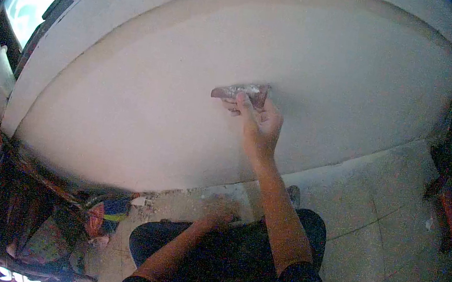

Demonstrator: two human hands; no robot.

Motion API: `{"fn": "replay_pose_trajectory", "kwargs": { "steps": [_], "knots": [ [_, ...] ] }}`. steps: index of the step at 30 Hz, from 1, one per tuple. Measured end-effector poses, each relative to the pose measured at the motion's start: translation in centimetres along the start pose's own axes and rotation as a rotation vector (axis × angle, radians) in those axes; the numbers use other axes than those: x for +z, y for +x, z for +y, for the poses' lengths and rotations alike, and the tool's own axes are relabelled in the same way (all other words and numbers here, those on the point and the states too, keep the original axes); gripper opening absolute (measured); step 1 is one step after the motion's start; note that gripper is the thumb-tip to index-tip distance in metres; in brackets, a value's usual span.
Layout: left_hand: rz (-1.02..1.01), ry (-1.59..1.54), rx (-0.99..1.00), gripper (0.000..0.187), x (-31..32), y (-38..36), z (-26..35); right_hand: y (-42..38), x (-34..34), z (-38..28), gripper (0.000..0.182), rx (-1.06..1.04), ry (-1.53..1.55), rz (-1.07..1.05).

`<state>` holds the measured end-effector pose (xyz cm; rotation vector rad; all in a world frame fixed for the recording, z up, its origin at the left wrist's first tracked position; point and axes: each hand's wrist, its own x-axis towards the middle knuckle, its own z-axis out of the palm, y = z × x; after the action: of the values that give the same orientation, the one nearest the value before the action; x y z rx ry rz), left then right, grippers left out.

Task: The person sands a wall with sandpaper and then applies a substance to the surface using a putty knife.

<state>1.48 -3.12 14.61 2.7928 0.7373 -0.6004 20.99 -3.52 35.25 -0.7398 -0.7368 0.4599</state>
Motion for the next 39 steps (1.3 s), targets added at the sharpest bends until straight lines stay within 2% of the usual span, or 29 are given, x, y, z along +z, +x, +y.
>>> {"fn": "replay_pose_trajectory", "kwargs": {
  "steps": [2, 4, 5, 6, 7, 8, 9, 11, 13, 14, 15, 17, 18, 19, 20, 21, 22, 24, 25, 26, 27, 29, 30, 31, 33, 35, 36, 37, 39],
  "knots": [
    [0.057, -0.007, 0.092, 0.041, -1.2, -1.0, 0.3, -0.5, -0.7, 2.2, 0.024, 0.03, -0.116, -0.074],
    [0.04, 0.019, 0.055, 0.041, -1.8, -0.7, 0.6, -0.8, -1.0, 4.5, 0.023, 0.062, -0.232, -0.139],
    [0.012, 0.043, 0.013, 0.041, -1.9, -0.7, 0.7, -1.1, -0.6, 5.6, 0.022, 0.08, -0.193, -0.261],
    [0.008, 0.045, 0.014, 0.041, 1.3, 0.7, -0.1, -1.3, -0.3, 6.1, 0.021, 0.1, -0.151, -0.382],
    [-0.055, -0.141, 0.075, 0.04, 6.9, 3.5, -1.8, -1.3, -0.3, 5.8, 0.021, 0.098, -0.147, -0.379],
    [-0.113, -0.326, 0.133, 0.039, 9.6, 5.1, -2.9, -1.1, -0.3, 5.2, 0.021, 0.075, -0.12, -0.263],
    [-0.107, -0.323, 0.127, 0.039, 8.8, 4.7, -2.8, -0.9, -0.2, 4.6, 0.021, 0.055, -0.093, -0.151],
    [-0.005, 0.088, 0.127, 0.038, 6.4, 3.1, -1.6, -0.4, -0.1, 2.5, 0.023, 0.063, -0.033, -0.091],
    [-0.043, -0.048, 0.137, 0.038, 6.5, 3.7, -2.3, -0.5, -0.6, 2.8, 0.026, 0.061, 0.021, -0.016],
    [-0.078, -0.18, 0.145, 0.038, 6.4, 4.3, -2.8, -0.7, -1.2, 4.5, 0.026, 0.051, -0.094, -0.096],
    [-0.074, -0.17, 0.15, 0.038, 6.7, 4.4, -2.8, -0.8, -1.5, 5.5, 0.025, 0.042, -0.209, -0.176],
    [0.182, 0.008, 0.151, 0.037, 8.0, 4.0, -2.8, -1.3, -0.7, 5.7, 0.023, 0.095, -0.115, -0.207],
    [0.185, 0.015, 0.151, 0.037, 7.4, 3.9, -2.5, -1.4, -0.3, 5.7, 0.022, 0.156, -0.022, -0.244],
    [0.094, -0.063, 0.103, 0.037, 6.3, 3.4, -1.9, -1.2, -0.2, 5.1, 0.022, 0.151, -0.018, -0.245],
    [0.003, -0.144, 0.053, 0.037, 5.3, 2.9, -1.4, -0.9, -0.5, 4.2, 0.021, 0.085, -0.051, -0.143],
    [0.005, -0.145, 0.051, 0.037, 4.2, 2.0, -0.9, -0.8, -0.5, 3.2, 0.02, 0.022, -0.086, -0.04],
    [0.039, -0.177, 0.06, 0.039, 3.2, 1.0, -0.6, -0.6, -0.4, 2.2, 0.02, 0.024, -0.087, -0.044],
    [0.077, -0.213, 0.074, 0.04, 3.0, 0.9, -0.7, -0.1, -0.2, 0.6, 0.016, -0.018, 0.032, 0.132],
    [0.015, -0.247, 0.072, 0.042, 3.8, 1.7, -1.1, -0.2, -0.6, 1.5, 0.016, -0.022, 0.027, 0.134],
    [-0.049, -0.278, 0.073, 0.044, 4.7, 2.5, -1.4, -0.4, -1.2, 3.3, 0.017, 0.041, -0.055, 0.017],
    [-0.05, -0.275, 0.084, 0.044, 3.7, 2.0, -1.1, -0.6, -1.6, 4.4, 0.018, 0.104, -0.138, -0.096],
    [-0.021, -0.167, 0.137, 0.043, 0.7, 0.3, 0.0, -1.1, -0.9, 5.0, 0.018, 0.099, -0.16, -0.175],
    [-0.023, -0.164, 0.141, 0.043, 1.9, 1.1, -0.2, -1.2, -0.7, 5.1, 0.018, 0.102, -0.175, -0.265],
    [-0.045, -0.238, 0.153, 0.042, 4.3, 2.5, -1.0, -1.1, -0.8, 4.8, 0.018, 0.098, -0.173, -0.265],
    [-0.056, -0.312, 0.154, 0.042, 6.7, 3.6, -2.0, -0.6, -0.6, 3.7, 0.021, 0.079, -0.044, -0.046],
    [0.145, -0.213, 0.18, 0.042, 7.7, 3.6, -2.1, 0.1, -1.0, 2.3, 0.022, 0.09, 0.033, -0.02],
    [0.146, -0.212, 0.179, 0.042, 7.4, 3.5, -2.1, 0.3, -1.3, 1.9, 0.023, 0.097, 0.105, 0.02],
    [0.126, -0.234, 0.187, 0.042, 7.1, 3.6, -2.0, 0.4, -1.6, 2.4, 0.023, 0.094, 0.105, 0.022],
    [0.1, -0.253, 0.206, 0.042, 6.8, 3.6, -1.7, 0.3, -2.2, 3.2, 0.023, 0.114, -0.12, -0.186]
  ]
}}
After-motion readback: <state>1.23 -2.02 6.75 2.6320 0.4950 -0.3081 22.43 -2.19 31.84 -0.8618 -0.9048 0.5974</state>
